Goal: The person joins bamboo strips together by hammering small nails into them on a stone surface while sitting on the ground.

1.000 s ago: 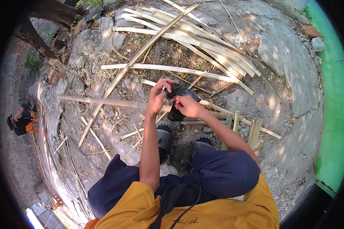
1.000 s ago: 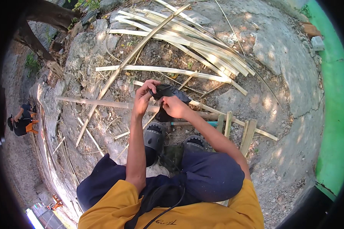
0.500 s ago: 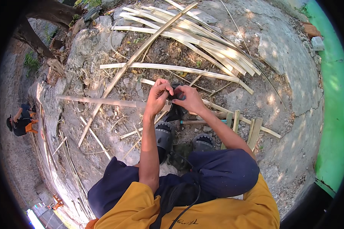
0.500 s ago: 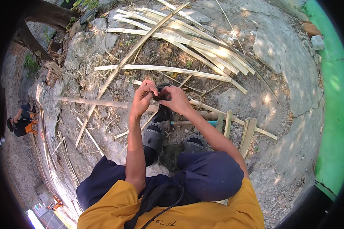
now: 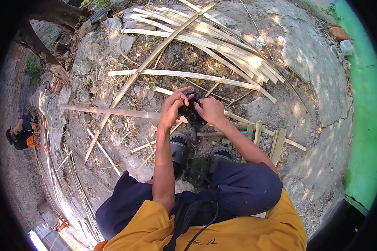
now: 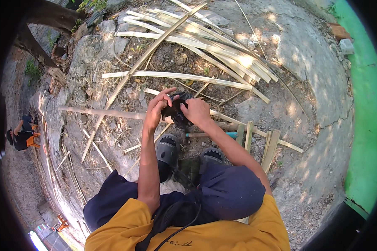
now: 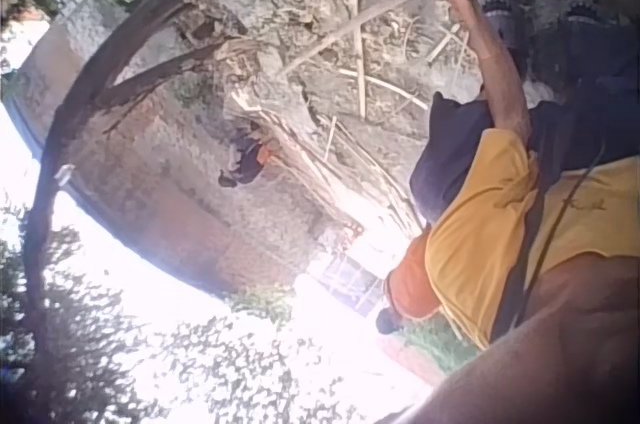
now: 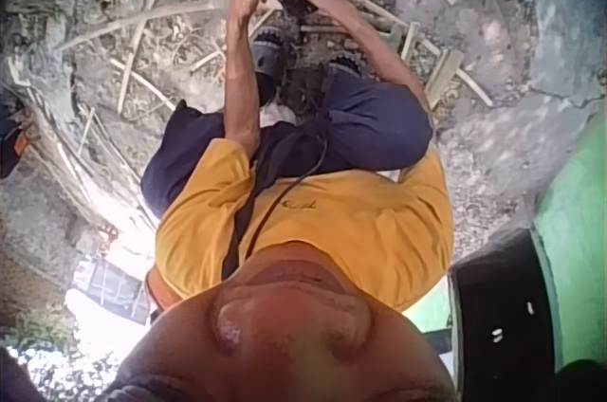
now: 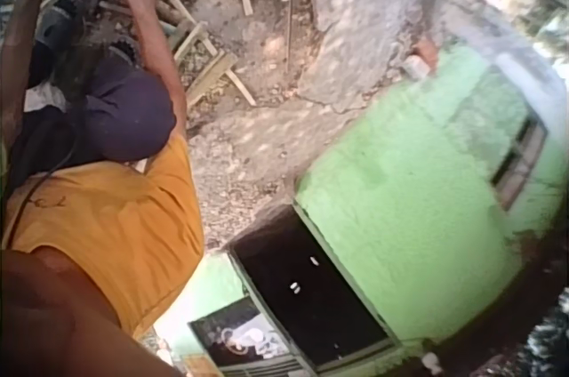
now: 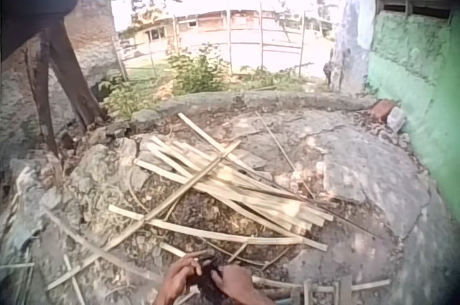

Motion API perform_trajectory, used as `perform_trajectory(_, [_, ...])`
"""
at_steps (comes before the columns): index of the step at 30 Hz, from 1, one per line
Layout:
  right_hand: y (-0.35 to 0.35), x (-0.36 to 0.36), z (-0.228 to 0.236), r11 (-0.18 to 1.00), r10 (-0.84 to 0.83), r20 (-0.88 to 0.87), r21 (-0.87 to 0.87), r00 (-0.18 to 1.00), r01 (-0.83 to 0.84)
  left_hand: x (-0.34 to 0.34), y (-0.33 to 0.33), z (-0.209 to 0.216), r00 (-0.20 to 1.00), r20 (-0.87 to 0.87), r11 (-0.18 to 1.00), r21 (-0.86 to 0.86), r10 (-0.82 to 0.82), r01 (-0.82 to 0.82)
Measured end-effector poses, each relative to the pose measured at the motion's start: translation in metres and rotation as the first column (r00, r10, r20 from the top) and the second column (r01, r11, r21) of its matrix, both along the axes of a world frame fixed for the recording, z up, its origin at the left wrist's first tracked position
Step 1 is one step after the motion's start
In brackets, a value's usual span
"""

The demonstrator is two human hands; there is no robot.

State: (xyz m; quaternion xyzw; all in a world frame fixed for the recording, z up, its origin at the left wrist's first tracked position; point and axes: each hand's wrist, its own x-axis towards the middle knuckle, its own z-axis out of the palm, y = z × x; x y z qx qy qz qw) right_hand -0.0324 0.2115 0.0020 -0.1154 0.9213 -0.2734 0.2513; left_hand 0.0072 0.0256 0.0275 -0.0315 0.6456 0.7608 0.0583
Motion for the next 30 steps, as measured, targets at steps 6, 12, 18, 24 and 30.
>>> perform_trajectory(6, [0.004,0.005,-0.029,0.993,0.114,-0.525,0.066,0.843,-0.093,-0.004,0.012,-0.002,0.995,-0.076,0.991,-0.123,-0.065,0.055])
perform_trajectory(12, [0.023,-0.013,-0.033,0.994,0.093,-0.680,0.100,0.727,-0.034,-0.004,-0.003,-0.001,0.985,-0.160,0.945,-0.328,-0.065,0.009])
perform_trajectory(18, [0.017,0.000,-0.065,0.943,0.332,-0.531,0.211,0.779,-0.258,0.001,0.007,-0.007,0.995,-0.078,0.936,-0.351,-0.054,0.024])
perform_trajectory(24, [0.012,-0.011,-0.085,0.976,0.210,-0.519,0.160,0.828,-0.147,0.001,0.015,-0.004,0.998,-0.037,0.947,-0.320,-0.049,0.035])
perform_trajectory(30, [0.010,-0.023,-0.102,0.987,0.154,-0.616,0.126,0.772,-0.096,-0.005,0.012,-0.010,0.992,-0.122,0.935,-0.355,-0.030,-0.016])
